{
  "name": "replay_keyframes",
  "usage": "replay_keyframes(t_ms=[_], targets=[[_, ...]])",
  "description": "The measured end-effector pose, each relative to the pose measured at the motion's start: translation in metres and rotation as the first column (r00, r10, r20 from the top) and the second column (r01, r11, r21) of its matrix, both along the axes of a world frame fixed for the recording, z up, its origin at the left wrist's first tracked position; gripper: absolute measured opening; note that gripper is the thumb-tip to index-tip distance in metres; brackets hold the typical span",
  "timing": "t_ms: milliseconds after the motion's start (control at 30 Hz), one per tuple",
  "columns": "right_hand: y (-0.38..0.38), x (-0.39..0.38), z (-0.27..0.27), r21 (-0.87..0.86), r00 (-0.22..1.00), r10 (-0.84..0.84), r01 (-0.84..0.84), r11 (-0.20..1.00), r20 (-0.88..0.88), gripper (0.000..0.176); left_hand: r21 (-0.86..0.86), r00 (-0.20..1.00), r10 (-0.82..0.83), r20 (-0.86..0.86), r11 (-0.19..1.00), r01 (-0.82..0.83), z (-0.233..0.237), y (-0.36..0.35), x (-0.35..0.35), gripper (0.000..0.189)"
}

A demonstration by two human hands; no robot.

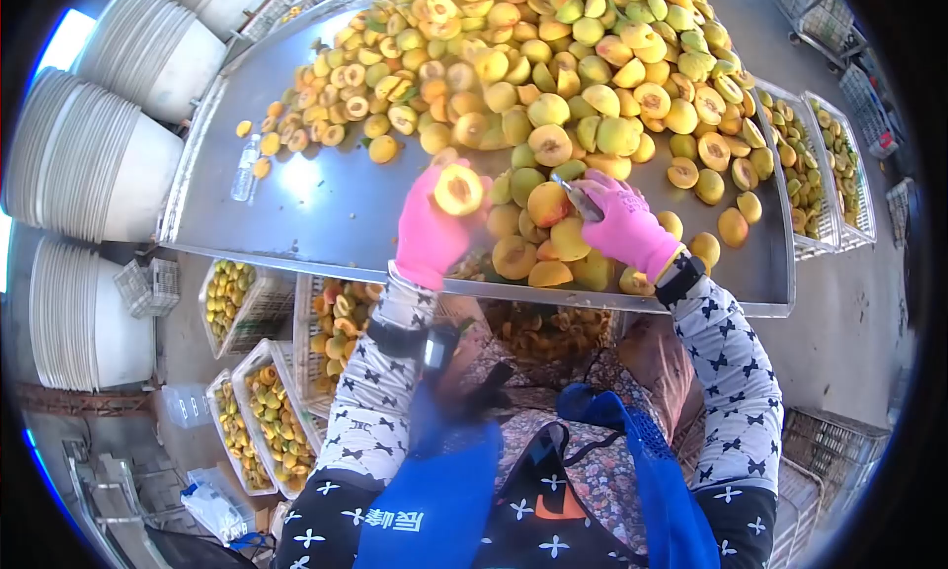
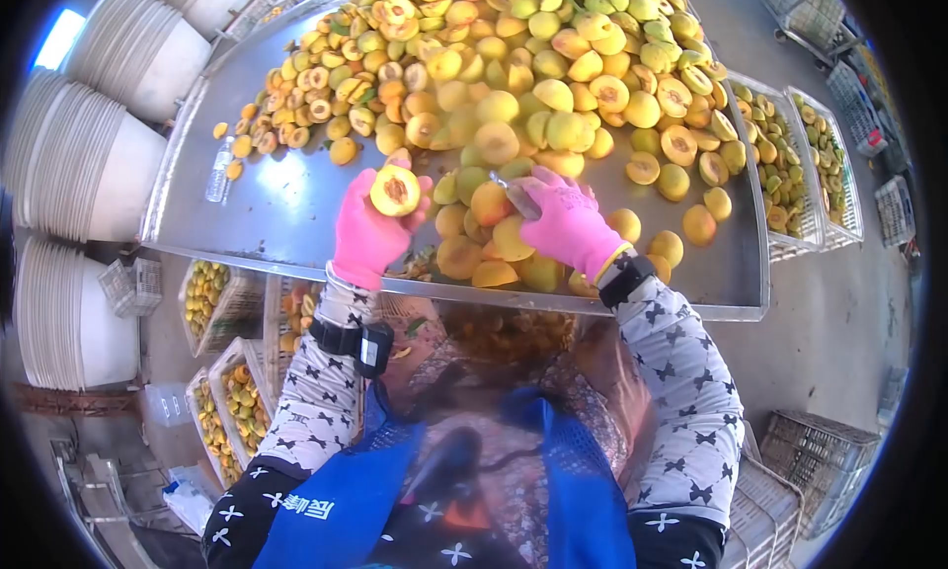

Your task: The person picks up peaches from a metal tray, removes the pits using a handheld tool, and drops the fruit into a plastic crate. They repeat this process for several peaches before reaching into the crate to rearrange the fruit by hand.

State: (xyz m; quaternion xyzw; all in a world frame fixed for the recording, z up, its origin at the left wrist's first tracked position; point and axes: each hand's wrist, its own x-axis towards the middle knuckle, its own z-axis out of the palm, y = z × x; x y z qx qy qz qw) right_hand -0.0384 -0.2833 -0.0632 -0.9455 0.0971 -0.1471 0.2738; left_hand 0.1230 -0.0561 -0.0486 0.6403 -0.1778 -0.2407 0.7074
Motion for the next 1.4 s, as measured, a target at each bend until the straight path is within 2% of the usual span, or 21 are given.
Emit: replay_keyframes(t_ms=[100,133,167,200,233,300,333,433,600,667,700,767,800,900,933,967,1067,1133,1200,1267,1400], targets=[[0.019,-0.015,0.028,0.062,0.98,0.046,-0.059,0.996,0.191,0.043,-0.133,0.994,-0.08,-0.078,0.989,0.069,0.019,0.006,-0.03,0.044],[0.029,-0.025,0.044,0.103,0.985,0.107,-0.121,0.987,0.136,0.042,-0.33,0.934,-0.188,-0.303,0.94,0.082,0.031,0.008,-0.043,0.048],[0.044,-0.035,0.052,0.13,0.986,0.106,-0.122,0.984,0.125,0.041,-0.511,0.811,-0.329,-0.483,0.858,0.044,0.04,0.01,-0.056,0.053],[0.061,-0.045,0.059,0.156,0.988,0.1,-0.118,0.981,0.117,0.039,-0.349,0.865,-0.171,-0.472,0.937,-0.005,0.041,0.007,-0.068,0.057],[0.075,-0.053,0.063,0.18,0.99,0.093,-0.111,0.977,0.108,0.038,-0.369,0.853,-0.249,-0.459,0.927,0.072,0.041,0.011,-0.074,0.057],[0.093,-0.064,0.061,0.053,0.988,0.111,-0.117,0.992,0.104,0.038,-0.406,0.81,-0.401,-0.427,0.886,0.225,0.046,0.019,-0.086,0.057],[0.099,-0.067,0.061,0.01,0.99,0.119,-0.121,0.993,0.076,0.037,-0.288,0.843,-0.283,-0.457,0.944,0.161,0.05,0.019,-0.099,0.055],[0.112,-0.075,0.058,-0.115,0.991,0.125,-0.119,0.986,0.044,0.033,0.02,0.945,-0.258,-0.2,0.963,0.267,0.062,0.032,-0.115,0.052],[0.123,-0.085,0.06,-0.324,0.988,0.131,-0.151,0.934,-0.084,0.032,0.097,0.921,-0.202,-0.334,0.964,0.247,0.077,0.049,-0.131,0.039],[0.123,-0.089,0.056,-0.313,0.984,0.172,-0.179,0.933,-0.05,0.03,0.131,0.9,-0.223,-0.374,0.948,0.289,0.078,0.055,-0.131,0.037],[0.123,-0.09,0.054,-0.309,0.981,0.191,-0.192,0.932,-0.031,0.029,0.128,0.915,-0.234,-0.328,0.949,0.288,0.074,0.056,-0.132,0.038],[0.129,-0.094,0.049,-0.165,0.978,0.196,-0.206,0.964,-0.075,0.027,0.122,0.938,-0.258,-0.232,0.949,0.291,0.061,0.057,-0.132,0.039],[0.132,-0.096,0.048,-0.091,0.974,0.202,-0.211,0.973,-0.098,0.026,0.08,0.93,-0.267,-0.251,0.952,0.295,0.06,0.059,-0.133,0.039],[0.15,-0.103,0.05,0.159,0.95,0.255,-0.284,0.945,0.181,0.022,-0.045,0.913,-0.292,-0.286,0.956,0.291,0.056,0.057,-0.132,0.038],[0.157,-0.103,0.042,0.294,0.949,0.212,-0.276,0.915,0.231,0.021,-0.082,0.912,-0.29,-0.29,0.957,0.278,0.052,0.055,-0.132,0.038],[0.163,-0.103,0.034,0.417,0.967,0.171,-0.237,0.877,0.19,0.021,-0.116,0.912,-0.287,-0.293,0.958,0.264,0.048,0.054,-0.133,0.038],[0.174,-0.099,0.029,0.706,0.996,0.087,-0.068,0.705,0.009,0.023,-0.199,1.0,0.003,0.004,0.98,-0.002,0.028,0.038,-0.146,0.04],[0.174,-0.097,0.037,0.795,0.991,0.103,0.004,0.607,-0.084,0.024,-0.261,0.99,0.141,-0.004,0.955,-0.137,0.029,0.031,-0.16,0.043],[0.175,-0.096,0.037,0.697,0.994,0.108,-0.094,0.711,0.024,0.023,-0.249,0.977,0.195,-0.09,0.945,-0.212,0.038,0.035,-0.166,0.044],[0.178,-0.097,0.029,0.366,0.956,0.104,-0.204,0.908,0.275,0.022,-0.202,0.988,0.105,-0.115,0.971,-0.127,0.045,0.04,-0.158,0.044],[0.172,-0.095,0.028,0.28,0.947,0.163,-0.241,0.929,0.276,0.023,-0.141,0.969,-0.122,-0.215,0.986,0.093,0.043,0.05,-0.14,0.044]])
